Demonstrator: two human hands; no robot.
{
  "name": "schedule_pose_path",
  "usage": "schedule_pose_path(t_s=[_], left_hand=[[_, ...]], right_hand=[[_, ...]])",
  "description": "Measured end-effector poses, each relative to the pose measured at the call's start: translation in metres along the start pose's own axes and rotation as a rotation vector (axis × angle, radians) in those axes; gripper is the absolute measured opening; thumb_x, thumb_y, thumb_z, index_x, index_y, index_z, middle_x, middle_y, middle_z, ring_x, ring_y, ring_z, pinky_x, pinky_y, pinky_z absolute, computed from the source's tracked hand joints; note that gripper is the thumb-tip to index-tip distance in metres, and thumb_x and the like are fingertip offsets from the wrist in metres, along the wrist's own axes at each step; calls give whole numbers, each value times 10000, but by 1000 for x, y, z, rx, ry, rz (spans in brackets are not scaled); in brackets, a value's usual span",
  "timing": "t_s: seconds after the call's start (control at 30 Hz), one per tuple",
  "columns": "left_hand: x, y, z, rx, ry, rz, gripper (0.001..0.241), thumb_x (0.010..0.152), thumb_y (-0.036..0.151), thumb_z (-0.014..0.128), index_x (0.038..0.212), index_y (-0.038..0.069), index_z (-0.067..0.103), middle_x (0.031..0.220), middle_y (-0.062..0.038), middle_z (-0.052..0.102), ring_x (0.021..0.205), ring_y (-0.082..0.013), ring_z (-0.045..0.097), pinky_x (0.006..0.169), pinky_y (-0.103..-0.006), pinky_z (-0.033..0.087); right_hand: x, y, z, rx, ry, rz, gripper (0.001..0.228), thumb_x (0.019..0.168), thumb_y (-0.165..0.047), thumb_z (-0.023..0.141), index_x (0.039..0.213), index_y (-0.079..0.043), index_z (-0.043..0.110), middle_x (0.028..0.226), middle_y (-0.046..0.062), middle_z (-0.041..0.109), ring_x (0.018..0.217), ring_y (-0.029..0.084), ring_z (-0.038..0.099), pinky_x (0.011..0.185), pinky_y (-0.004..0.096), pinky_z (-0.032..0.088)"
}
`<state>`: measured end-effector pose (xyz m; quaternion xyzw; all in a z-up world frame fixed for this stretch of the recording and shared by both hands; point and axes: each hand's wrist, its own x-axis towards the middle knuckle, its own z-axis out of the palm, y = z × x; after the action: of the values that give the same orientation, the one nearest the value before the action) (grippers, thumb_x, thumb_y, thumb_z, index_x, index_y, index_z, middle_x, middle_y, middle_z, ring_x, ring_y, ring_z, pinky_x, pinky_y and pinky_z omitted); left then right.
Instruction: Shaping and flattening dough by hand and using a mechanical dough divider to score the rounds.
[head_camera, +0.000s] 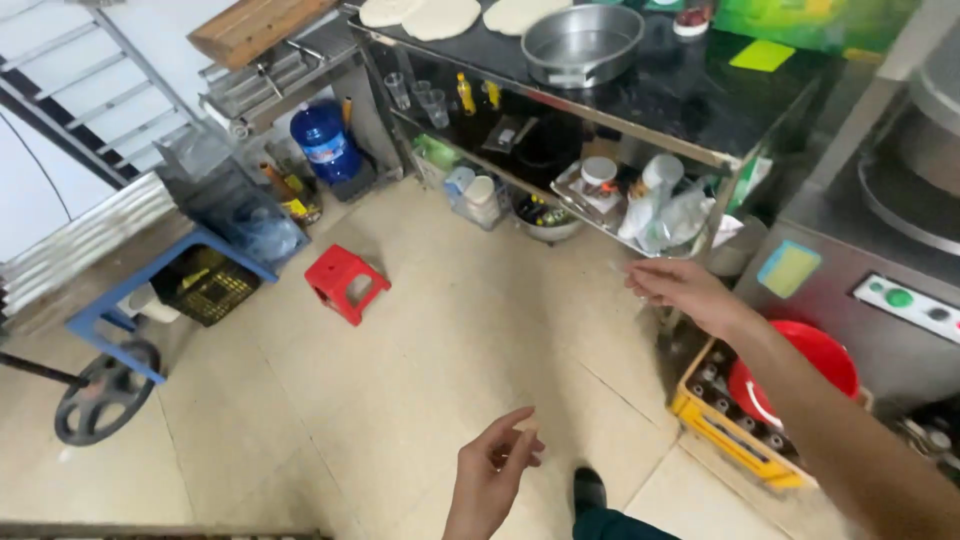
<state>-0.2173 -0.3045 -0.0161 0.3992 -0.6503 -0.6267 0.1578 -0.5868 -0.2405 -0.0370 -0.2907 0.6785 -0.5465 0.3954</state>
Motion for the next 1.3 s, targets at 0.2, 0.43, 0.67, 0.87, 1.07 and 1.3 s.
schedule_pose_path(t_s=[0.2, 0.43, 0.67, 0.87, 1.07, 1.3], left_hand=[[187, 47, -44, -98, 92, 21, 607, 905, 144, 719, 1486, 150, 542, 930, -80, 783, 745, -164, 746, 686, -276, 615], [420, -6, -123, -355, 263, -166, 647, 909, 181, 672, 1530, 164, 492, 1015, -242, 803, 698, -301, 774, 556, -350, 599], [658, 109, -230, -323, 216, -215, 538, 990, 274, 563, 1508, 130, 532, 1079, -175, 768, 806, -243, 736, 674, -330, 576], [886, 227, -270, -318, 20, 54, 614, 961, 285, 570, 1550, 168, 439, 1228, -154, 692, 896, -281, 715, 718, -366, 587], [1131, 278, -272, -230, 30, 107, 660, 1019, 365, 610, 1569, 87, 373, 1298, -244, 613, 1001, -317, 725, 757, -394, 645], [1356, 321, -279, -7, 32, 77, 669, 1012, 382, 648, 1556, 78, 405, 1267, -239, 638, 1032, -305, 719, 724, -383, 678]], right_hand=[[223, -79, 17, 51, -26, -74, 368, 997, -207, 616, 1295, -12, 710, 1072, 80, 730, 919, 145, 630, 743, 264, 457], [469, -119, 77, 171, -211, -43, 364, 982, -157, 625, 1295, 18, 689, 1123, 136, 729, 949, 199, 668, 820, 290, 521], [687, -220, 83, 73, -155, 5, 443, 980, -207, 608, 1364, 10, 641, 1193, 146, 714, 1027, 226, 675, 866, 322, 522], [868, -270, 56, 96, -16, -1, 497, 997, -298, 551, 1394, -3, 596, 1282, 158, 679, 1128, 246, 660, 949, 351, 515], [1092, -248, 25, 85, 80, -73, 517, 1066, -384, 610, 1428, -18, 564, 1313, 202, 661, 1205, 302, 659, 1003, 433, 529], [1325, -197, -7, 173, 285, 21, 526, 1005, -371, 728, 1397, -51, 585, 1238, 154, 688, 1080, 273, 711, 893, 421, 599]])
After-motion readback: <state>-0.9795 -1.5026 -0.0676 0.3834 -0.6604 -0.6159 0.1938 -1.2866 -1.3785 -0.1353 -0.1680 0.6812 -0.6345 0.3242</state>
